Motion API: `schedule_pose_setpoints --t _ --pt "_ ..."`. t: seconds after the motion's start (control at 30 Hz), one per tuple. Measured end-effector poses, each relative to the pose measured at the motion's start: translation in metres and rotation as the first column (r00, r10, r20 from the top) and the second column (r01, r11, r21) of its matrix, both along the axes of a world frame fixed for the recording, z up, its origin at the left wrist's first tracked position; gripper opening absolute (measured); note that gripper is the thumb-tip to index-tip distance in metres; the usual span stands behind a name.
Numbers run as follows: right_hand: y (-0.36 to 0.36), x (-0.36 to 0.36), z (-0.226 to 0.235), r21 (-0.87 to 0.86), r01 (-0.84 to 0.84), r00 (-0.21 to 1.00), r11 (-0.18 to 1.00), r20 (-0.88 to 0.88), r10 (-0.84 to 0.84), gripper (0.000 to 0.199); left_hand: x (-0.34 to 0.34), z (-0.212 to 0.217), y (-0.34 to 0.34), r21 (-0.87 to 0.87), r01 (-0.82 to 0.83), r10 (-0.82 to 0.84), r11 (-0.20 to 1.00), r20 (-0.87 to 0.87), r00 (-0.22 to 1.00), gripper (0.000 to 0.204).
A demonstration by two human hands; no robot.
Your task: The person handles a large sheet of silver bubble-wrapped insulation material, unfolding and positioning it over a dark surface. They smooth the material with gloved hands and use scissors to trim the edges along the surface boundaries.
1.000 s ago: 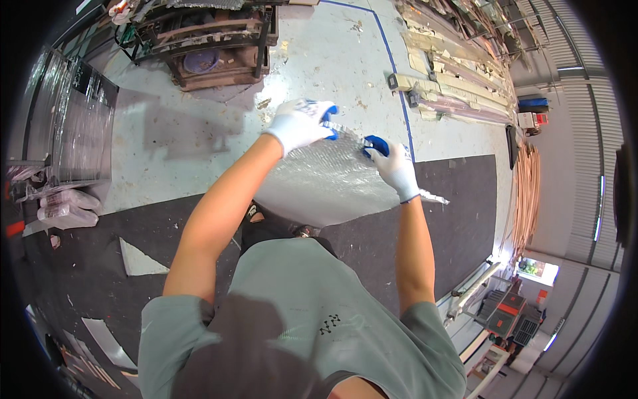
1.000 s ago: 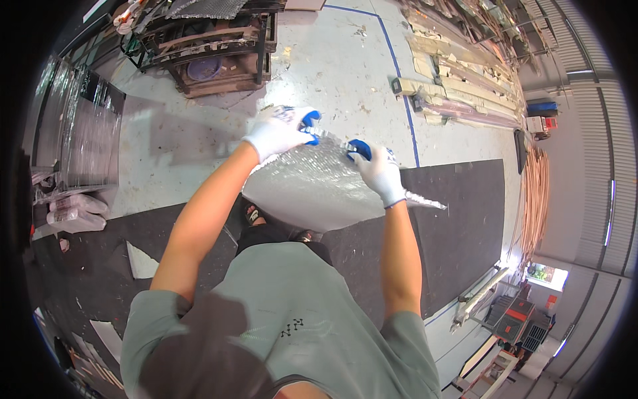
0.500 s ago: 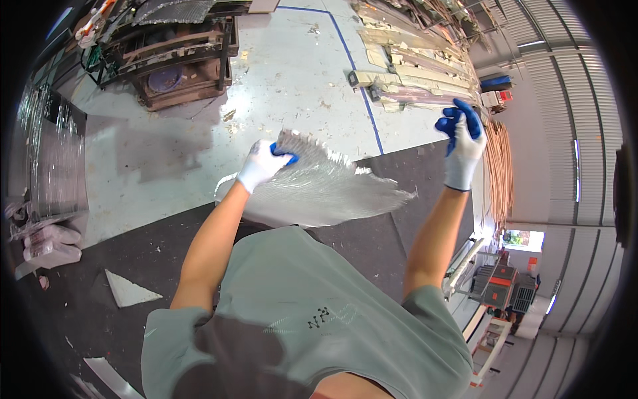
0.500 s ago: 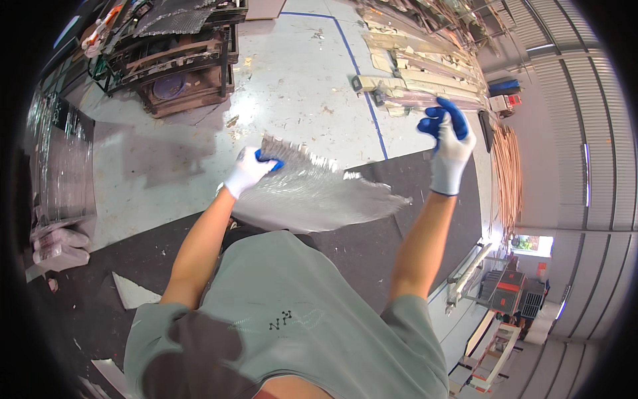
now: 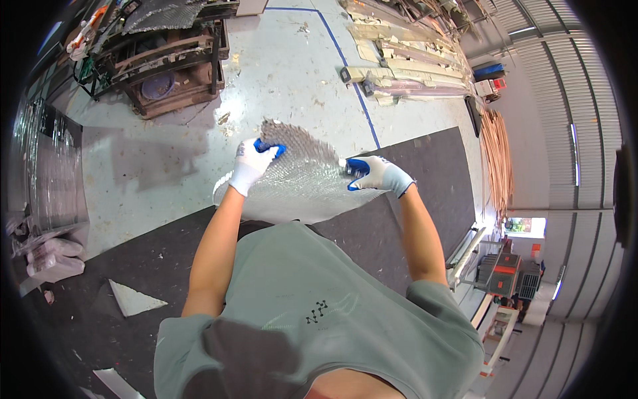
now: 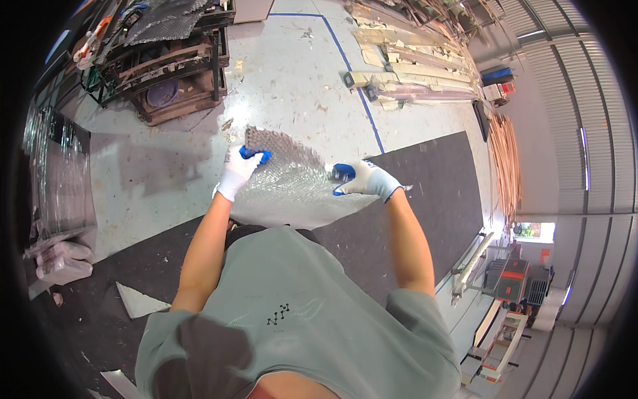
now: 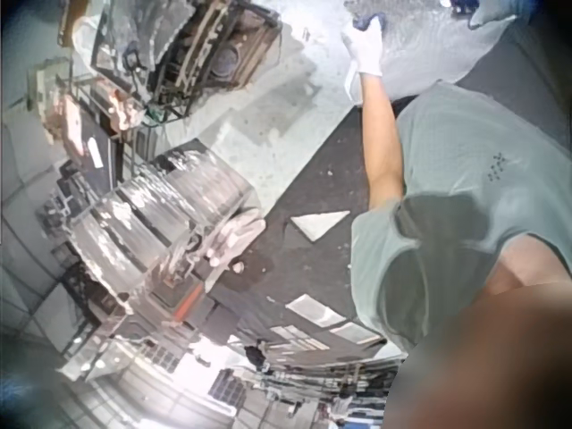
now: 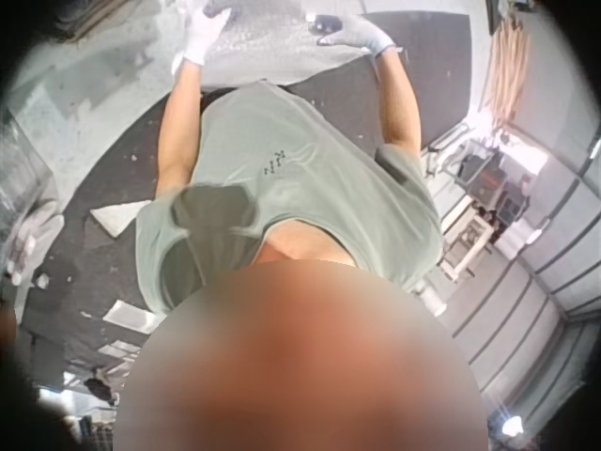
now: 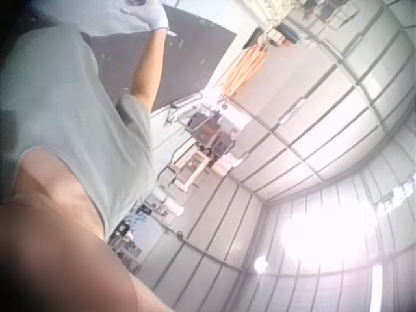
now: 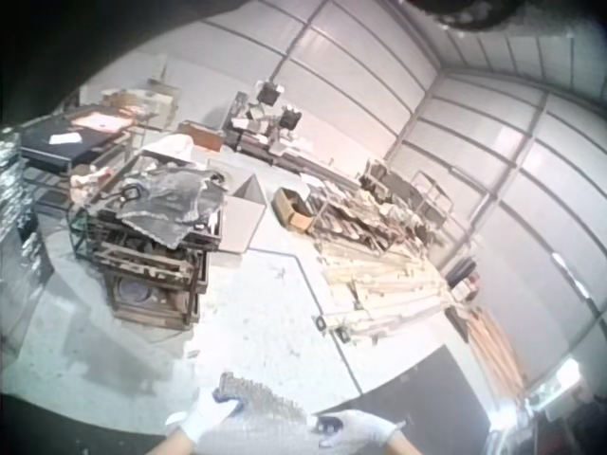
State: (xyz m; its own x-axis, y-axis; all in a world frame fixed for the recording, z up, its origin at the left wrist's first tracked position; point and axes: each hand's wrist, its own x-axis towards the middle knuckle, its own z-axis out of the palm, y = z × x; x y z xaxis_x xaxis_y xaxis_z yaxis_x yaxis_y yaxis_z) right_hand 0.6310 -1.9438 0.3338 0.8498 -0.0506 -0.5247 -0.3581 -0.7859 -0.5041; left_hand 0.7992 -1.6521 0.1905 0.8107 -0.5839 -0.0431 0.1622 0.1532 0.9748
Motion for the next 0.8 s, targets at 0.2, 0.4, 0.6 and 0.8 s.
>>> schedule_pose_setpoints --t 0.2,0.4,0.6,0.8 --pt "0.009 -0.004 -0.002 -0.125 0.202 0.966 0.971 0.188 -0.176 0.035 -0.002 0.001 -0.002 0.133 -0.030 0.006 0.991 0.171 0.985 0.020" --pt "-0.030 0.013 0.032 0.756 0.350 0.487 0.553 0.357 -0.797 0.028 -0.019 0.000 0.009 0.353 -0.139 -0.004 0.925 0.374 0.927 0.023" --pt "-0.094 -0.060 0.064 0.644 0.215 0.370 0.735 0.642 -0.671 0.046 -0.035 -0.001 0.016 0.047 -0.167 0.158 0.985 0.147 0.976 0.019" --pt "-0.121 -0.177 -0.075 0.523 0.663 0.429 0.535 0.320 -0.845 0.113 -0.005 0.025 0.039 0.015 -0.132 0.125 0.991 0.216 0.968 0.017"
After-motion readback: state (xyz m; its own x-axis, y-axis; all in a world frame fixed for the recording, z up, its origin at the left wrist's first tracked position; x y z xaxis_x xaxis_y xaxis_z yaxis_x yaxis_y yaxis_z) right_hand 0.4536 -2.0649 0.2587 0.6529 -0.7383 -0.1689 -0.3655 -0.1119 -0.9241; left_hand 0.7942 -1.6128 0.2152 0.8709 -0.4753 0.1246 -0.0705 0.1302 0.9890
